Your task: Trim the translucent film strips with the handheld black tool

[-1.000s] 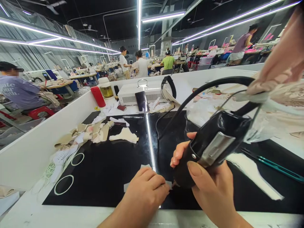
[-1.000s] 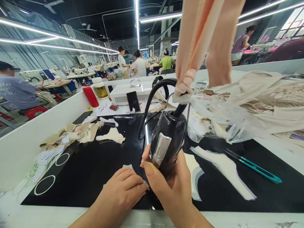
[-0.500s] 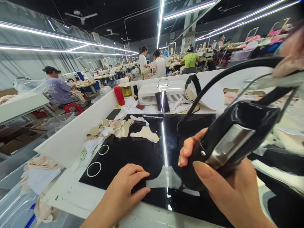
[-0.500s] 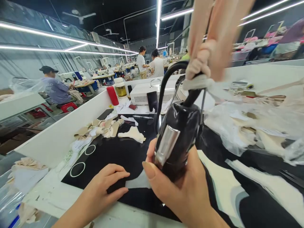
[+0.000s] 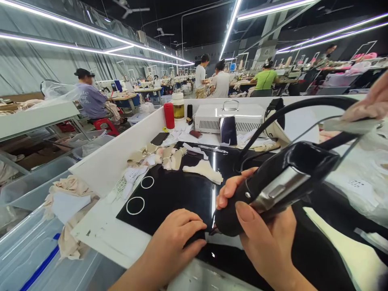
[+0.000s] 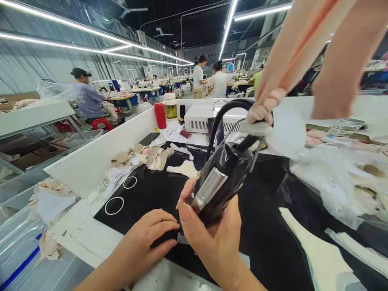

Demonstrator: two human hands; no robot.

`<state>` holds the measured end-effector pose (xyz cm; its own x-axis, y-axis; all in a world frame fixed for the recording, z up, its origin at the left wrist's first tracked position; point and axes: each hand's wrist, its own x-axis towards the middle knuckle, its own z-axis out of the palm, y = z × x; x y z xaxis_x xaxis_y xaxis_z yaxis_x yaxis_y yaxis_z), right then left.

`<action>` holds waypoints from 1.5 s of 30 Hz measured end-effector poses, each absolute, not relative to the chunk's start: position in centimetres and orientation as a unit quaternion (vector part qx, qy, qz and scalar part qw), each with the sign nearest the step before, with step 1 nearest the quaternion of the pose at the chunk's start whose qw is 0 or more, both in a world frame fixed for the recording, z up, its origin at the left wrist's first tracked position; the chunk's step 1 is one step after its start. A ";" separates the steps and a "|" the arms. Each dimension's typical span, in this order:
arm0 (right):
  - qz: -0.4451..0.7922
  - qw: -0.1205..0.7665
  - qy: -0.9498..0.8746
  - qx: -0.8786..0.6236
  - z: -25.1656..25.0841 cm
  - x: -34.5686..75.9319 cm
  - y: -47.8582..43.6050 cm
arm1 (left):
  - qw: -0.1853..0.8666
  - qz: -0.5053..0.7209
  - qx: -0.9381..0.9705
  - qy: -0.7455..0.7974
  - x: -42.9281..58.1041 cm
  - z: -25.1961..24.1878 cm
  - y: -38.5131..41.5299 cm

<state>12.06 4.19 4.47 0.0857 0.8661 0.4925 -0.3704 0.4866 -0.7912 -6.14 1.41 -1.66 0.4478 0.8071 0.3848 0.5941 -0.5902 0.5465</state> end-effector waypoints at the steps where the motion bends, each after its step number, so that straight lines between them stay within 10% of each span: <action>1: 0.449 0.695 -0.506 -0.243 4.4 11.9 4.2 | 0.161 0.324 0.836 0.414 -6.3 -1.8 1.3; 34: 0.422 0.701 -0.504 -0.278 5.1 14.0 3.9 | 0.074 0.299 0.880 0.361 -6.2 -1.2 1.0; 45: 0.353 0.748 -0.457 -0.328 5.3 16.2 5.0 | 0.201 0.211 0.927 0.236 -5.2 1.8 8.0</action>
